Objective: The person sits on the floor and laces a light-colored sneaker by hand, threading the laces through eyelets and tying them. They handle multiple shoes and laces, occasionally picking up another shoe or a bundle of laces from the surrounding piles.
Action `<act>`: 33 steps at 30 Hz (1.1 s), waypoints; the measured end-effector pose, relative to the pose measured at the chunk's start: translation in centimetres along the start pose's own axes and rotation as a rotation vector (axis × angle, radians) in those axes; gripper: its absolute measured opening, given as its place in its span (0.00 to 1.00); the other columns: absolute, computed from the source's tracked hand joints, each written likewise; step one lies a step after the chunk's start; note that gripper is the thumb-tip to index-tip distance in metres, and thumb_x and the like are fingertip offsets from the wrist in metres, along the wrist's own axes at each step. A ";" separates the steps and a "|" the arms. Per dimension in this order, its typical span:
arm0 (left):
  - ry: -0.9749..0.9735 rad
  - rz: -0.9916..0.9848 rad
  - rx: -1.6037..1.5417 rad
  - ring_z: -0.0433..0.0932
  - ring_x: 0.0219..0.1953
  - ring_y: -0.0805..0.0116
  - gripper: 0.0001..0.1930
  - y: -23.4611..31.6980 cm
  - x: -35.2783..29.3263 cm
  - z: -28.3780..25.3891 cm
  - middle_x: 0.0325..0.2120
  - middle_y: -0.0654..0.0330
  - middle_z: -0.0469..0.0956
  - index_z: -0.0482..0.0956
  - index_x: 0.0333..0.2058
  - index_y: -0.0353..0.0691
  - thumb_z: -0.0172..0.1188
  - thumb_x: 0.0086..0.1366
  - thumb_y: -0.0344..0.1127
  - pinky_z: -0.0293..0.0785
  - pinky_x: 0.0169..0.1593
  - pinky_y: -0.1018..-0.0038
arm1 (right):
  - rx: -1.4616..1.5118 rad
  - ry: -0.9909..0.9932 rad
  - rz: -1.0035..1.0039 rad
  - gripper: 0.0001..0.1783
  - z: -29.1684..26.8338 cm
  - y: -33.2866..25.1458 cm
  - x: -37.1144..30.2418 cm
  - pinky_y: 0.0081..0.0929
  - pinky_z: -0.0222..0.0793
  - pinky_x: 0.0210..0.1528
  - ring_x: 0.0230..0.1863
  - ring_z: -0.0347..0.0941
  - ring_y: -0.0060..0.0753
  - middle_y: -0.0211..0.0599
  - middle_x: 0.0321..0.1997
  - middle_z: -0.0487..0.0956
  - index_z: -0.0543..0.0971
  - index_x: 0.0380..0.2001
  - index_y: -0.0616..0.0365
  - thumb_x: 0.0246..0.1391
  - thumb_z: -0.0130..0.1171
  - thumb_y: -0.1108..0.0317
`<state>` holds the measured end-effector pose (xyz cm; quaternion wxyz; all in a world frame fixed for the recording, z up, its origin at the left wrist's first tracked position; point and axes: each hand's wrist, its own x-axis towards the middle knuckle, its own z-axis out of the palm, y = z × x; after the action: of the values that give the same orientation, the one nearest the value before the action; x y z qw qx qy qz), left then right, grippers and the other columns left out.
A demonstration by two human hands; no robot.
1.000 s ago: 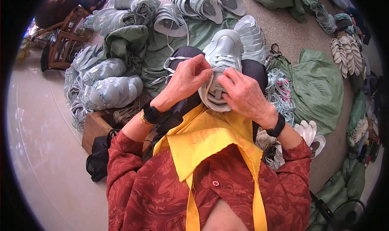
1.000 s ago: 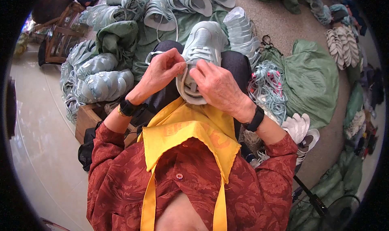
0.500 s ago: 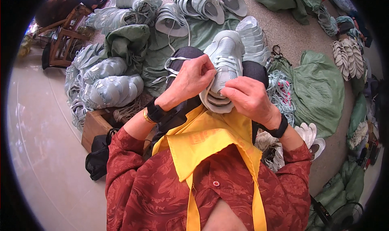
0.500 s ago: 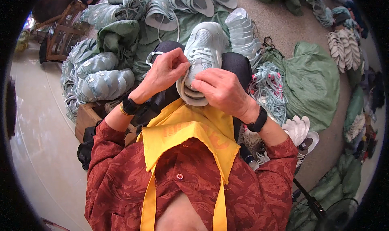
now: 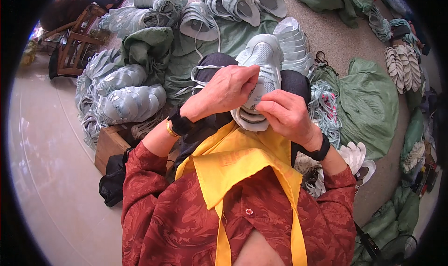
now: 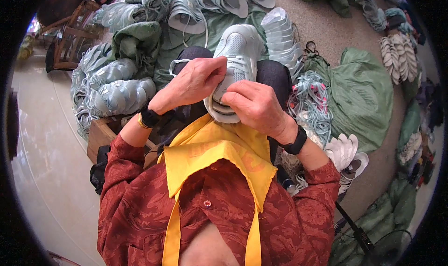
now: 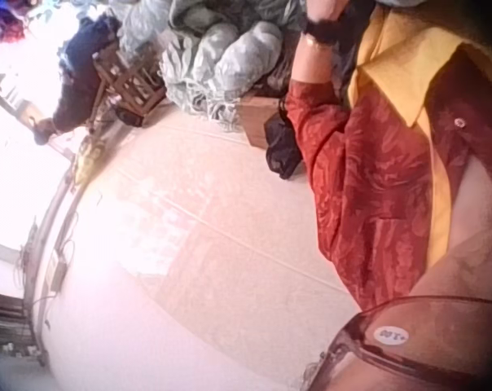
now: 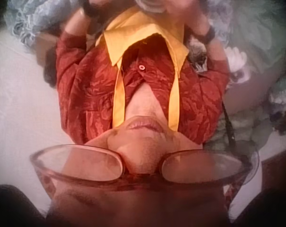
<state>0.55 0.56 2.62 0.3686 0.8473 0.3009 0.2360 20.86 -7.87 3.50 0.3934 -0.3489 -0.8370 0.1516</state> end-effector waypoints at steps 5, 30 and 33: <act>-0.004 -0.065 -0.141 0.77 0.28 0.41 0.03 0.4 0.1 0.0 0.23 0.46 0.76 0.72 0.33 0.33 0.55 0.60 0.24 0.72 0.32 0.57 | 0.040 0.017 0.073 0.10 0.1 -0.1 -0.1 0.34 0.78 0.35 0.34 0.80 0.41 0.36 0.33 0.79 0.81 0.32 0.58 0.44 0.68 0.79; 0.142 -0.321 -0.237 0.84 0.26 0.53 0.06 0.3 -0.2 1.9 0.22 0.47 0.81 0.79 0.32 0.28 0.62 0.57 0.26 0.77 0.33 0.64 | -0.116 -0.112 0.496 0.05 -0.6 1.3 1.7 0.40 0.73 0.39 0.36 0.77 0.46 0.43 0.33 0.75 0.78 0.31 0.61 0.51 0.66 0.77; 0.131 -0.327 -0.206 0.83 0.27 0.49 0.06 0.5 -0.1 1.9 0.22 0.46 0.80 0.79 0.31 0.29 0.62 0.57 0.26 0.77 0.33 0.62 | -0.239 -0.194 0.395 0.05 -0.7 1.3 2.0 0.41 0.73 0.42 0.40 0.77 0.47 0.43 0.35 0.75 0.77 0.31 0.61 0.50 0.64 0.77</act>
<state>1.84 -0.77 1.82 0.4663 0.7278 0.4321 0.2573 21.10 -5.52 4.40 0.2297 -0.5335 -0.7985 0.1582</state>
